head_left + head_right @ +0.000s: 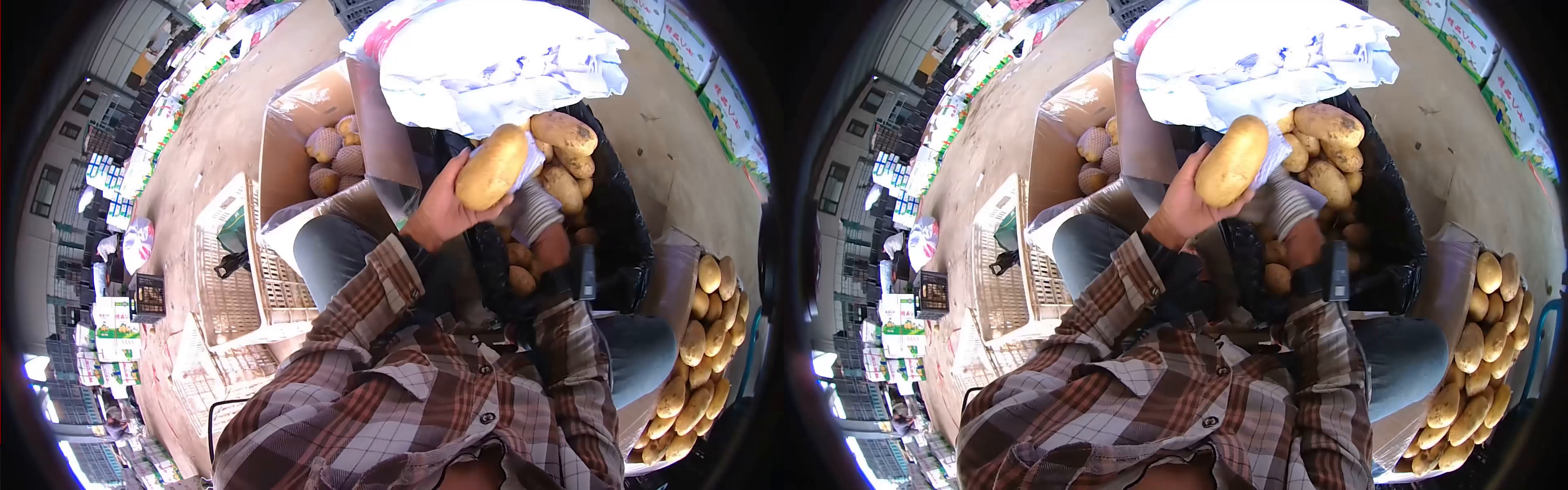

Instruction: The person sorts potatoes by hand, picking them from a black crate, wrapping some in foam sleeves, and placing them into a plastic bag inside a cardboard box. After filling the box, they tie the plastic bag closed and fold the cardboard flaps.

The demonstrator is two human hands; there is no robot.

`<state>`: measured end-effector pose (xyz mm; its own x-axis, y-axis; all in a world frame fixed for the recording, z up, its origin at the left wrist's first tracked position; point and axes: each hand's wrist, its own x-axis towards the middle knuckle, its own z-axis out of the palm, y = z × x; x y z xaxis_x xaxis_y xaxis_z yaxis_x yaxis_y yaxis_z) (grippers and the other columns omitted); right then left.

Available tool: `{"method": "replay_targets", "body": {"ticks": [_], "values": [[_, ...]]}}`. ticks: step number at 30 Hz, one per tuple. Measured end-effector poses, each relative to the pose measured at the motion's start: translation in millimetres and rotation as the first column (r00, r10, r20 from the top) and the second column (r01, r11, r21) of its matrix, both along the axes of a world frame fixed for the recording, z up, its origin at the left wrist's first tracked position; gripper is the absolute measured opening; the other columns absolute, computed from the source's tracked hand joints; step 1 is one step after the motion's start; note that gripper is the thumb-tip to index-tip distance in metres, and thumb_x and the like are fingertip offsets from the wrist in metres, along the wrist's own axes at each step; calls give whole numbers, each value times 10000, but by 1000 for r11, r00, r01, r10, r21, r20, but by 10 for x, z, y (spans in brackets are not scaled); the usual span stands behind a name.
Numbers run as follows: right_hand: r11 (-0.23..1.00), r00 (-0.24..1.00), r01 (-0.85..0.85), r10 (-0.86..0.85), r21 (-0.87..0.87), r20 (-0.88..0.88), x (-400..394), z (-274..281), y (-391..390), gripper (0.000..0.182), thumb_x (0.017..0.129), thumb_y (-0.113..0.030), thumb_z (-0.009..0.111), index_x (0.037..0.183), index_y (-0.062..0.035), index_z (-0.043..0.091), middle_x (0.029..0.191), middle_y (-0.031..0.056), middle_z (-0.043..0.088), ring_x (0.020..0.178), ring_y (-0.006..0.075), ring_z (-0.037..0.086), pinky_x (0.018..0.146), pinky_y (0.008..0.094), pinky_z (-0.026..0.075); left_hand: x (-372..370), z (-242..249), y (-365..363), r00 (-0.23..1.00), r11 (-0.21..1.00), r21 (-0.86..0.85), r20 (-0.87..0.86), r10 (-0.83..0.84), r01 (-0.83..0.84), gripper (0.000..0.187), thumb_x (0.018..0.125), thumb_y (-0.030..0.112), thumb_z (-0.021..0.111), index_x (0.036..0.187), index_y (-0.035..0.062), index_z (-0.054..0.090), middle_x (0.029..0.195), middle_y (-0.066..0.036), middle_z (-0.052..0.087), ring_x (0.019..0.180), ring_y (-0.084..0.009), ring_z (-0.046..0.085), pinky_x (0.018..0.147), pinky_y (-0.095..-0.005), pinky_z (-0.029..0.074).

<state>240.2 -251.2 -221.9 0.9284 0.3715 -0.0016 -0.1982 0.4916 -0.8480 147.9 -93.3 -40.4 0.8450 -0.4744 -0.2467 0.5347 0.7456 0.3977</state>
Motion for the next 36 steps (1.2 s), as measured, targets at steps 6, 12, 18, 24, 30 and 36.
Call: {"method": "replay_targets", "body": {"ticks": [6, 12, 18, 24, 30, 36], "values": [[859, 935, 86, 105, 504, -338, -487, 1222, 243, 243, 808, -176, 613, 1034, -94, 582, 958, 71, 617, 865, 189, 599, 705, 347, 524, -278, -214, 506, 992, 990, 138, 123, 5, -22, 476, 871, 435, 474, 1214, 105, 495, 1056, -114, 604, 790, -283, 628, 535, -352, 536], [925, 765, 263, -27, -274, 644, -1014, 1749, 666, 109, 771, -135, 620, 856, -69, 621, 833, 88, 605, 749, 250, 592, 657, 329, 487, -285, -50, 692, 874, 523, 702, 354, 331, -483, 406, 854, 244, 523, 1176, -3, 506, 1032, -96, 603, 907, -202, 617, 762, -314, 512], [817, 552, 408, 134, -407, 823, -1039, 1669, 891, 205, 771, -272, 652, 899, -112, 640, 830, 84, 613, 797, 249, 610, 687, 357, 487, -139, 215, 1411, 754, 440, 627, 619, 218, -643, 407, 859, 219, 535, 1198, 3, 470, 1117, -132, 562, 990, -224, 573, 814, -327, 492], [155, 958, 287, -38, -945, 285, 249, 1137, -198, 482, 760, -372, 604, 1171, -132, 535, 1009, 191, 609, 928, 358, 586, 837, 403, 457, 251, 389, 2568, 821, -554, 669, 568, -48, -495, 334, 824, 163, 622, 1105, -7, 559, 1050, -114, 617, 917, -189, 598, 749, -286, 484], [2, 927, 367, 79, -930, 366, 558, 431, -130, 558, 734, -416, 654, 1202, -175, 471, 1295, 235, 394, 1174, 405, 410, 970, 452, 366, 670, 474, 580, 490, -220, 485, 547, -679, -846, 163, 854, 107, 538, 958, 27, 635, 908, -85, 636, 792, -192, 611, 663, -288, 483], [-80, 982, 187, 28, -979, 185, 600, 656, 115, 624, 680, -584, 633, 1158, -188, 574, 1391, 241, 231, 1273, 455, 199, 982, 599, 236, 1849, -55, 367, 339, -340, 6, -68, -938, -940, 66, 733, 85, 541, 752, 70, 602, 786, -106, 561, 766, -271, 584, 622, -403, 464]]}}
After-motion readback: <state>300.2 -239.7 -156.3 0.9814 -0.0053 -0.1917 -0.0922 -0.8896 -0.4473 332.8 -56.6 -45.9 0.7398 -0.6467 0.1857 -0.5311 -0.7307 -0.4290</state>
